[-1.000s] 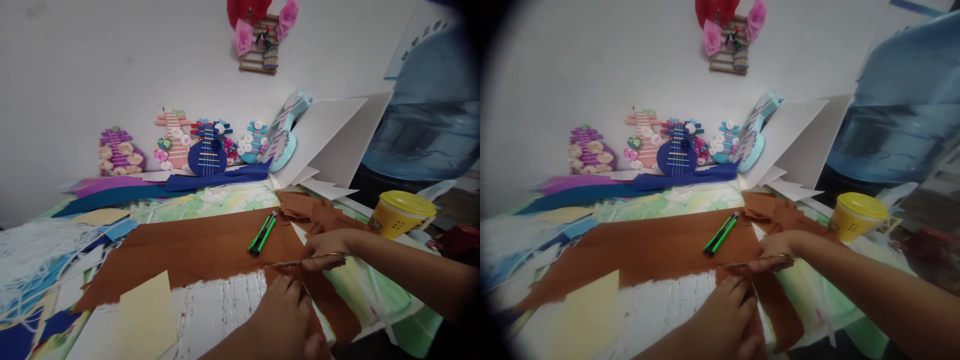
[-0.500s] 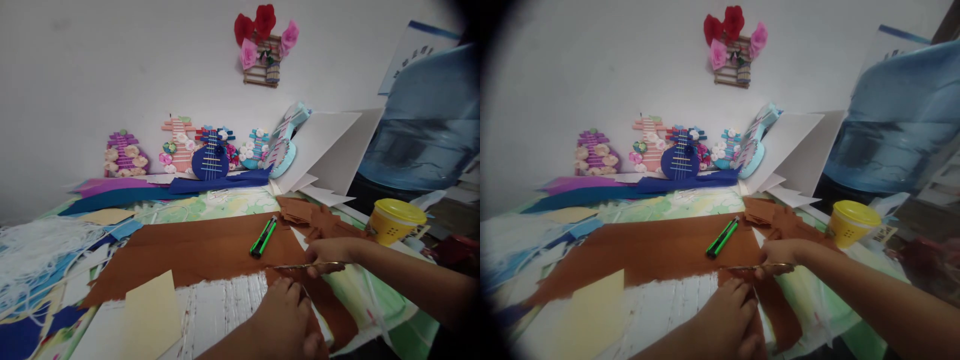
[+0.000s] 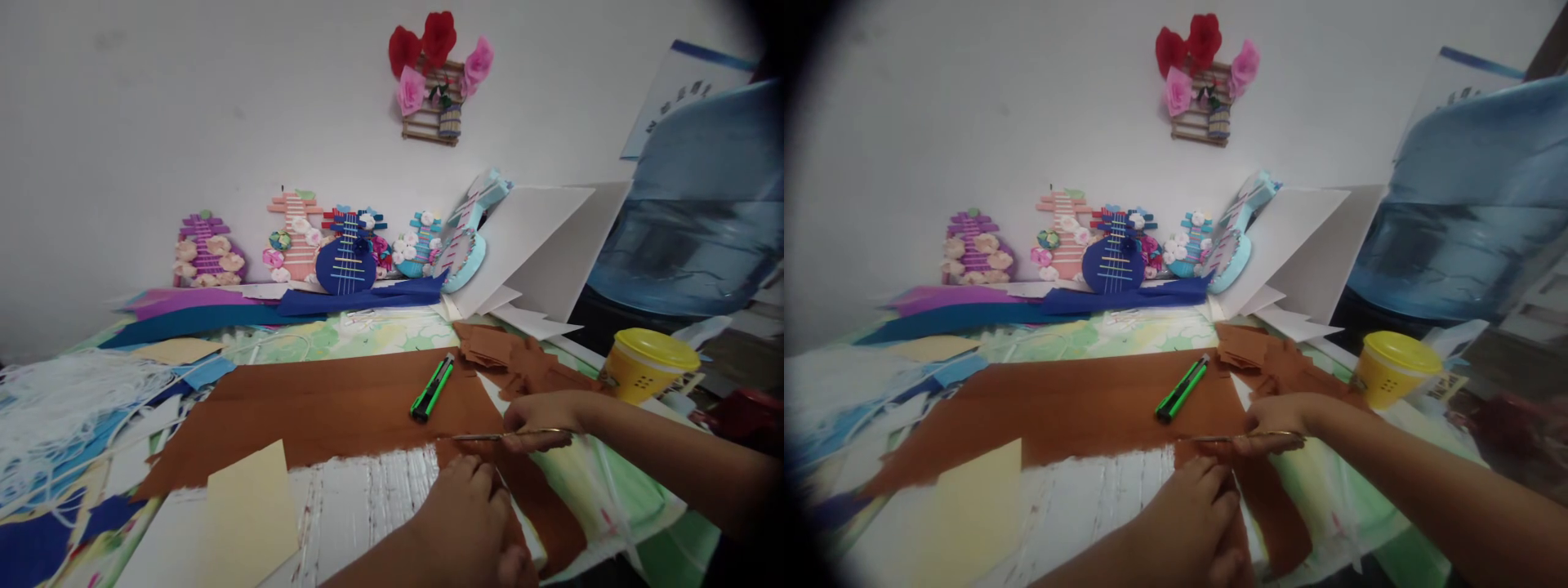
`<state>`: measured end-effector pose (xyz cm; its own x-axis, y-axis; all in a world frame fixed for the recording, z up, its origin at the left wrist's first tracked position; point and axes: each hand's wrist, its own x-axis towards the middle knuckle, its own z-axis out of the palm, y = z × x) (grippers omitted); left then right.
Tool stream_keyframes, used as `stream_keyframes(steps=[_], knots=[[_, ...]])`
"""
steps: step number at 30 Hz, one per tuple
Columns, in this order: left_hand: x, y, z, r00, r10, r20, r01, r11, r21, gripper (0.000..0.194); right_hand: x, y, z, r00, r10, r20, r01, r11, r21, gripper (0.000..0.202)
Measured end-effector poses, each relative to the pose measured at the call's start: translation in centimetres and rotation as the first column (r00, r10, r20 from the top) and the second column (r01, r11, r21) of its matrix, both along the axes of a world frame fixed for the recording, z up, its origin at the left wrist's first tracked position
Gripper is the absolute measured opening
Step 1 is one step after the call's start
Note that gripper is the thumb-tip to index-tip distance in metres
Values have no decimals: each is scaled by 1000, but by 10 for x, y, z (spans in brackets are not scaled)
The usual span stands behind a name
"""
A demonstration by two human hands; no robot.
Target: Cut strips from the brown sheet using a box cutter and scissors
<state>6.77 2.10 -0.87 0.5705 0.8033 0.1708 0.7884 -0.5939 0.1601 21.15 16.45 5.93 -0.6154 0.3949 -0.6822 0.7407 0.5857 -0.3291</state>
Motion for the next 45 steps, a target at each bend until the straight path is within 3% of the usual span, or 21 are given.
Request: stream_keyframes(steps=[13,18,33,45], knots=[[0,-2,6,1000,1,-6,-1,1000,-9,40,6,0,1,996,-86,-16,84,989,-119,49],[-1,-2,3,1000,-2,14,2,1000,27,41,0,1,-5,998,-55,-25,50,981,-188,49],[-3,-3,1,998,20,51,-21,999,29,39,11,10,3,997,-45,60,53,989,-140,55],[-1,-2,3,1000,12,29,-12,1000,25,38,1,13,-4,997,-58,-42,47,974,-221,56]])
